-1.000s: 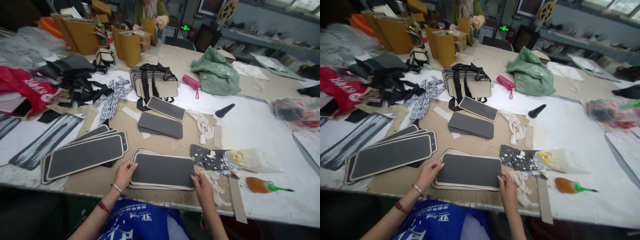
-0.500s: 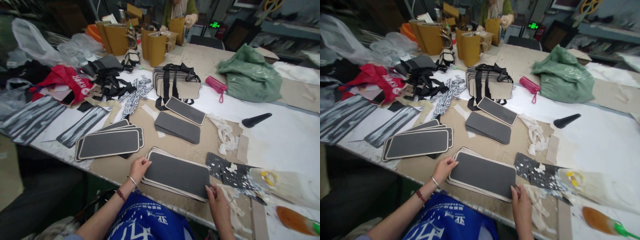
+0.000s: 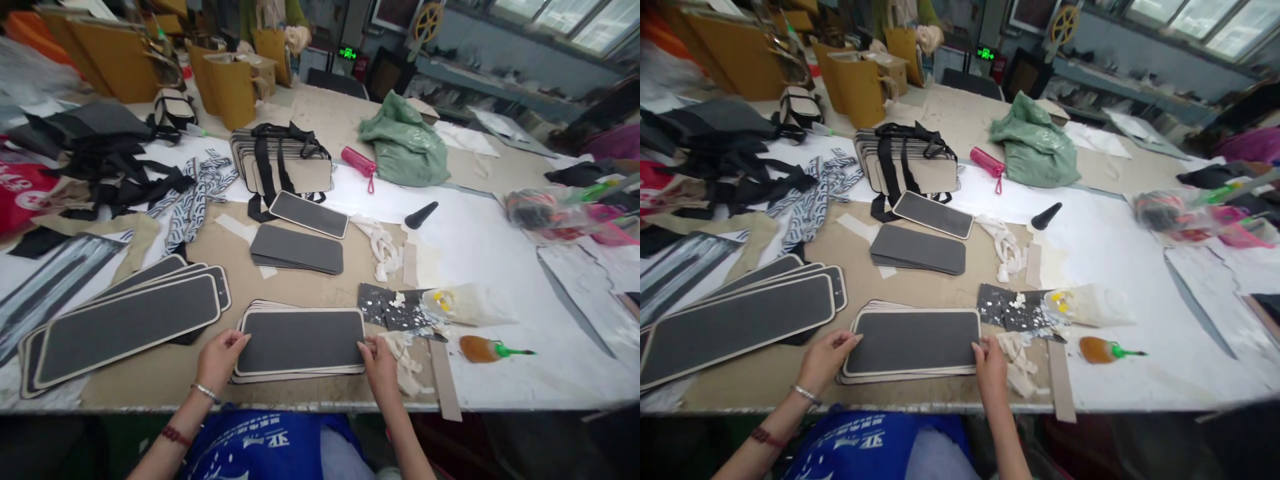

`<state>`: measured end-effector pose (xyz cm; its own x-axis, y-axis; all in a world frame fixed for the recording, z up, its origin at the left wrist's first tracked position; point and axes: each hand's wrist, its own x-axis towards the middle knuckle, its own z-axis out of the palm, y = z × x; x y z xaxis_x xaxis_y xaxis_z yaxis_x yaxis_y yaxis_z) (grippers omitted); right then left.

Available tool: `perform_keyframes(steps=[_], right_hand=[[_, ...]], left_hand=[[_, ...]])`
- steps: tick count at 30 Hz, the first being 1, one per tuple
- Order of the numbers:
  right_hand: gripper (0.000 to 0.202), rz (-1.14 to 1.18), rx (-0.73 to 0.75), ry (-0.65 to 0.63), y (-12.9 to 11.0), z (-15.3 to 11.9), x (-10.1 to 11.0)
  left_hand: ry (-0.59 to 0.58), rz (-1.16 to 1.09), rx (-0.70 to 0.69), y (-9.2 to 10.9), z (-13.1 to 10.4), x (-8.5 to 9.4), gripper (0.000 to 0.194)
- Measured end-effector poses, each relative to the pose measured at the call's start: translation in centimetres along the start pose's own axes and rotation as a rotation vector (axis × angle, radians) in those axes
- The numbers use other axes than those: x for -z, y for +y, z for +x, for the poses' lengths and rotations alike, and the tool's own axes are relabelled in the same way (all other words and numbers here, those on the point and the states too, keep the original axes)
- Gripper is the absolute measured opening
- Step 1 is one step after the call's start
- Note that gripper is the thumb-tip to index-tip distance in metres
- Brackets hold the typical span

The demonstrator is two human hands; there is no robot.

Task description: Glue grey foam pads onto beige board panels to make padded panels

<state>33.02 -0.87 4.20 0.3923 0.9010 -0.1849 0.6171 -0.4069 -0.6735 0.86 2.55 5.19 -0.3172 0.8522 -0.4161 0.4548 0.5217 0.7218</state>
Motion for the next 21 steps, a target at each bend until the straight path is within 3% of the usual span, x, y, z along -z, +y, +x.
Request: perform_keyframes(steps=[13, 21], right_hand=[[0.033, -0.023, 0.006, -0.009, -0.22, 0.13, 0.12], [0.05, -0.125, 0.005, 0.004, 0.01, 0.2, 0.05]], left_hand=[[0.052, 0.061, -0.026, -0.68, 0.09, -0.18, 0.033], [0.108, -0.048, -0.047, -0.03, -0.19, -0.74, 0.022]])
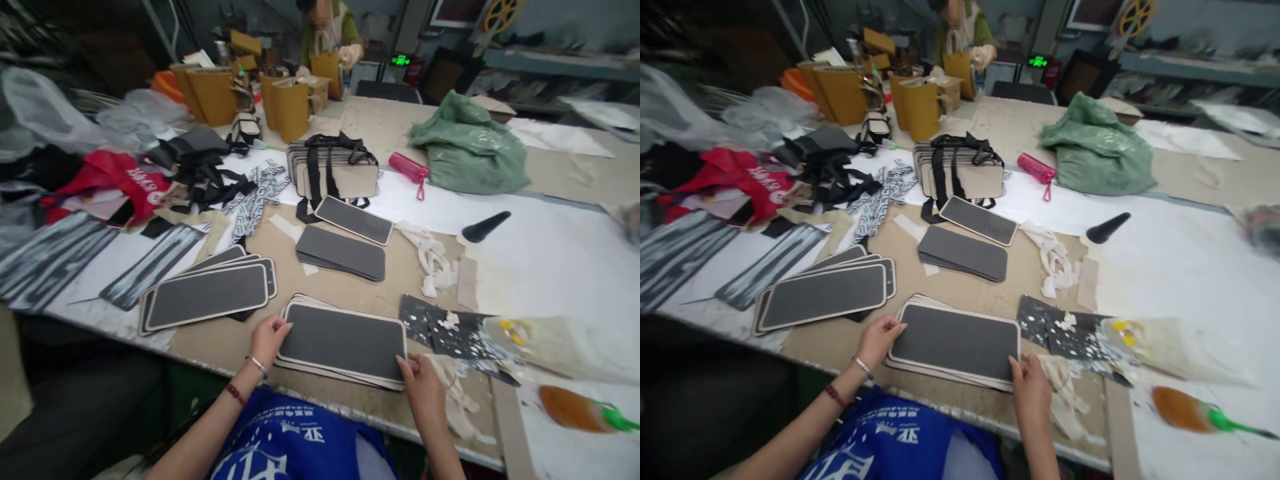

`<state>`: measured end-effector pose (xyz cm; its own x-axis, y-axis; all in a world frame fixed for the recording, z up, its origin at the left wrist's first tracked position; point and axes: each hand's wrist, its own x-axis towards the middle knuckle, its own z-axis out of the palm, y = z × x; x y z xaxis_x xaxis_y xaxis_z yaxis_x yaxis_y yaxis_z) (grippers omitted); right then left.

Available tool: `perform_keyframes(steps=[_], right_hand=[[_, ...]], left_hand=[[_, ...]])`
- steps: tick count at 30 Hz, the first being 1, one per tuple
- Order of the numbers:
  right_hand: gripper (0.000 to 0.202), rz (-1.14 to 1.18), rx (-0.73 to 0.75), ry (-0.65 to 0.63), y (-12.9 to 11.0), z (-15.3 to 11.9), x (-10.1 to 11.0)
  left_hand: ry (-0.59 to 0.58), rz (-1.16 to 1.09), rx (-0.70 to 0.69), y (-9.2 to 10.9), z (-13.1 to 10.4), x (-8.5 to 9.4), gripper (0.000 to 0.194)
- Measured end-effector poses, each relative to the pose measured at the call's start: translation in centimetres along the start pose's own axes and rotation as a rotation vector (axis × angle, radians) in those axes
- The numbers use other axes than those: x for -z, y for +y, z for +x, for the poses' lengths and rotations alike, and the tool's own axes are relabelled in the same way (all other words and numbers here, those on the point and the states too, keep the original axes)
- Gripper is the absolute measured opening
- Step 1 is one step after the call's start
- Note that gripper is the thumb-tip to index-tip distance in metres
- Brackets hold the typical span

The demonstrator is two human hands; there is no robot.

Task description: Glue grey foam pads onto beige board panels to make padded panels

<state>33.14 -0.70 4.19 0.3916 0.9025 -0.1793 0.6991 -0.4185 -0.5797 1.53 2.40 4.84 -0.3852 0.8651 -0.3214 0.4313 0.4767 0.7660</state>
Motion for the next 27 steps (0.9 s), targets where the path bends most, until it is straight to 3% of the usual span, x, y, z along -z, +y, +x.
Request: perform_keyframes(steps=[8, 15, 27], right_hand=[[0.051, -0.08, -0.025, -0.074, 0.6, 0.6, 0.0], [0.045, -0.095, 0.042, -0.022, -0.4, -0.8, -0.2], [0.032, 0.005, -0.012, 0.024, -0.5, -1.4, -0.7]], left_hand=[[0.022, -0.047, 0.023, -0.3, 0.3, 0.0, 0.02], [-0.015, -0.016, -0.027, -0.2, 0.5, 1.2, 0.018], [-0.074, 0.095, -0.033, 0.0, 0.8, 1.5, 0.022]])
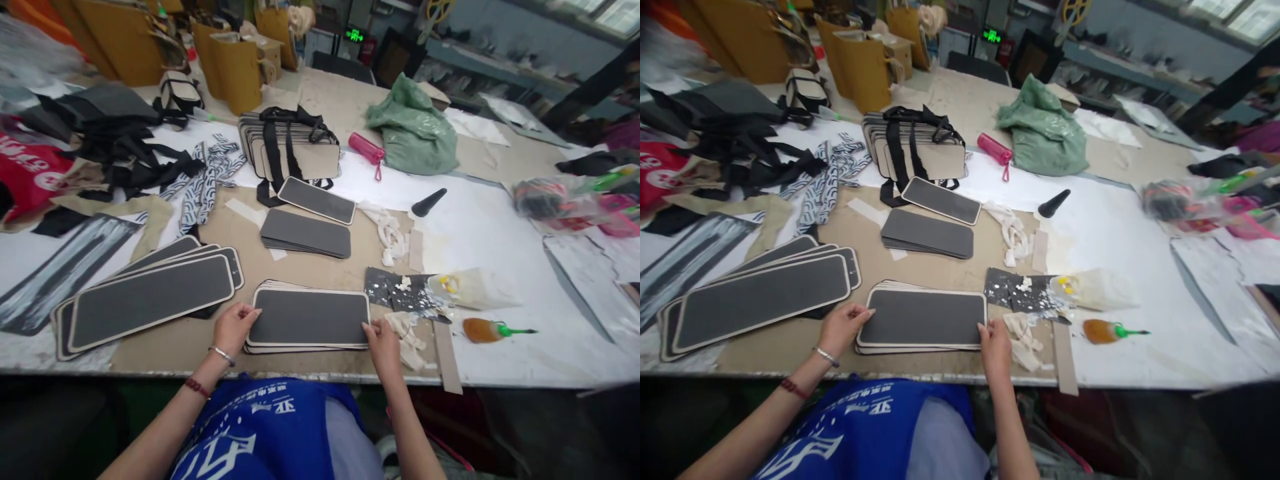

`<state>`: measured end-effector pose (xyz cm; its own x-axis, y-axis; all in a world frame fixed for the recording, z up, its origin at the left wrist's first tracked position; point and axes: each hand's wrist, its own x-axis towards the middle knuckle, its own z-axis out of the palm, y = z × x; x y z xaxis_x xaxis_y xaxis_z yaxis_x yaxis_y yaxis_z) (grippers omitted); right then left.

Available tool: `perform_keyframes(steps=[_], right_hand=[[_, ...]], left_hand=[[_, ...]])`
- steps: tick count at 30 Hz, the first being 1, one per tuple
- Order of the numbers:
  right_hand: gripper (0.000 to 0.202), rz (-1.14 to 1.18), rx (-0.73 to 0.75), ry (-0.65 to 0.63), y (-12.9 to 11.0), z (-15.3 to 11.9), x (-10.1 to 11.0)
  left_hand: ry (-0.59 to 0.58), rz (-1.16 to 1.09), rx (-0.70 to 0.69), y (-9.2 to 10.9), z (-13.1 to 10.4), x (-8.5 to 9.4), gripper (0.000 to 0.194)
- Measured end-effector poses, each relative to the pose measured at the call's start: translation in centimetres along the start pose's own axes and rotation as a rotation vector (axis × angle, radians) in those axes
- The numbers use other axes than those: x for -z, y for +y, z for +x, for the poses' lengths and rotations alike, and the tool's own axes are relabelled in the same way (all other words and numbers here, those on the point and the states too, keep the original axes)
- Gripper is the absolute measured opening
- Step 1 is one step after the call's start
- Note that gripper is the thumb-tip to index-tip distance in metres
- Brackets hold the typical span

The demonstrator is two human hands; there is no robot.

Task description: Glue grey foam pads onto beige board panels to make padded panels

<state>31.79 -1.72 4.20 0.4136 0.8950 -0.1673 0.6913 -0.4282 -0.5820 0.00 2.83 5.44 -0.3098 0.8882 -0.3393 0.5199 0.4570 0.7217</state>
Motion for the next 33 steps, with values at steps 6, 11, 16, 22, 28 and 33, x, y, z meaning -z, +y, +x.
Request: perform_keyframes(steps=[6, 11, 16, 22, 28, 33], right_hand=[[0.032, -0.001, -0.031, 0.009, 0.0, 0.0, -0.1], [0.033, 0.013, -0.035, 0.02, 0.0, 0.0, -0.1], [0.032, 0.044, -0.033, 0.026, -0.4, -0.2, -0.1], [0.033, -0.002, -0.032, 0.037, -0.4, -0.2, -0.1], [0.033, -0.009, -0.038, 0.037, -0.2, -0.2, -0.3], [0.035, 0.004, -0.042, 0.034, -0.5, -0.3, -0.2]], left_hand=[[0.013, 0.036, -0.008, 0.2, -0.2, 0.1, 0.024], [0.01, 0.021, -0.016, -0.5, 0.0, -0.2, 0.026], [0.011, 0.014, -0.014, -0.8, 0.1, -0.3, 0.028], [0.028, 0.01, -0.027, -0.5, -0.2, -0.4, 0.029], [0.026, 0.039, -0.016, -0.4, -0.2, -0.3, 0.028], [0.031, 0.059, -0.017, -0.5, -0.2, -0.3, 0.027]])
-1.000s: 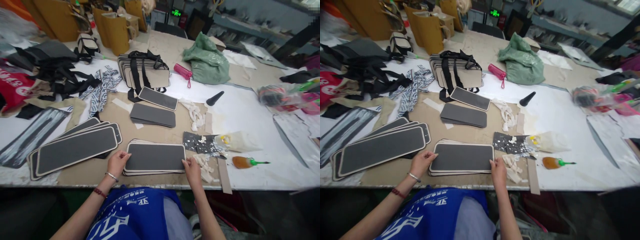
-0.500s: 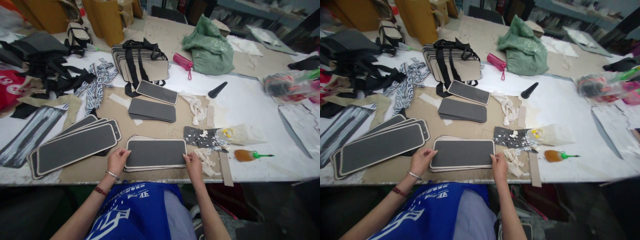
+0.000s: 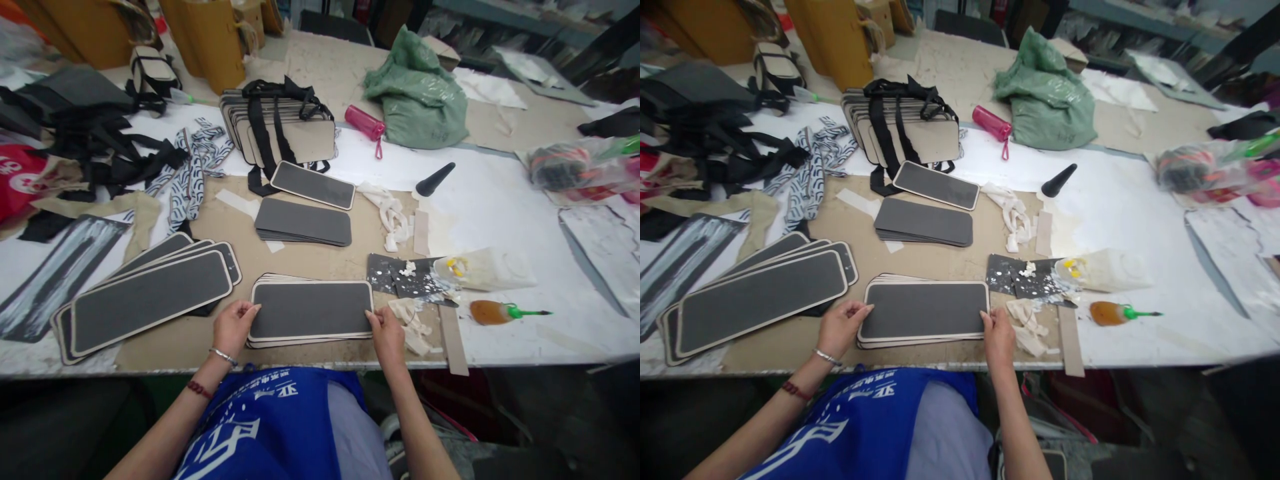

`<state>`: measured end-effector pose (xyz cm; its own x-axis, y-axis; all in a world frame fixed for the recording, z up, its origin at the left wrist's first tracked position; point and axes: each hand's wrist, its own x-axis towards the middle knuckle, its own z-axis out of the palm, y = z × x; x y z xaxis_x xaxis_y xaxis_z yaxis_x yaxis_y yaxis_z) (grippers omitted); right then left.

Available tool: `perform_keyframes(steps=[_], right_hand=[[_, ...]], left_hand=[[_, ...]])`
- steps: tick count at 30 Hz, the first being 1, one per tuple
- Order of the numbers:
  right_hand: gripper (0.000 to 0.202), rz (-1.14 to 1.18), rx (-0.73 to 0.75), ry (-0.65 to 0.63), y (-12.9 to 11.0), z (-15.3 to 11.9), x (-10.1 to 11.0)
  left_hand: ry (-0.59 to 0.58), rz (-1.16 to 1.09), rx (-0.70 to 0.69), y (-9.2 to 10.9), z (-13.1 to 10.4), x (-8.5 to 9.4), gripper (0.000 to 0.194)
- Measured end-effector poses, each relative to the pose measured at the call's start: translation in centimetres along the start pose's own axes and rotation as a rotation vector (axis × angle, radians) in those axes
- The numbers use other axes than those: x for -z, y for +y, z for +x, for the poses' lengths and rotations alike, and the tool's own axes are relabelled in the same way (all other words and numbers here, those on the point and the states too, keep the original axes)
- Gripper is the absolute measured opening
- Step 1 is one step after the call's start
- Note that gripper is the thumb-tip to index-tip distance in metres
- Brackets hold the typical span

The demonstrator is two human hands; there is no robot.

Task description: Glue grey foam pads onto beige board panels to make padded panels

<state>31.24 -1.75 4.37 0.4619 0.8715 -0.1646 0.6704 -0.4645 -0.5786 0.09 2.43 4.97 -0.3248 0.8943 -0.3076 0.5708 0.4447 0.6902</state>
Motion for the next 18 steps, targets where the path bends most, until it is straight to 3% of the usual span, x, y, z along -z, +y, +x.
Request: perform_keyframes(steps=[11, 18], right_hand=[[0.042, -0.058, 0.003, 0.002, -0.7, 0.1, 0.2], [0.046, -0.114, 0.008, -0.02, 0.1, 0.4, 0.3]], left_hand=[[0.028, -0.065, -0.021, -0.6, 0.2, -0.5, 0.025], [0.053, -0.104, -0.068, -0.8, 0.1, -1.0, 0.019]])
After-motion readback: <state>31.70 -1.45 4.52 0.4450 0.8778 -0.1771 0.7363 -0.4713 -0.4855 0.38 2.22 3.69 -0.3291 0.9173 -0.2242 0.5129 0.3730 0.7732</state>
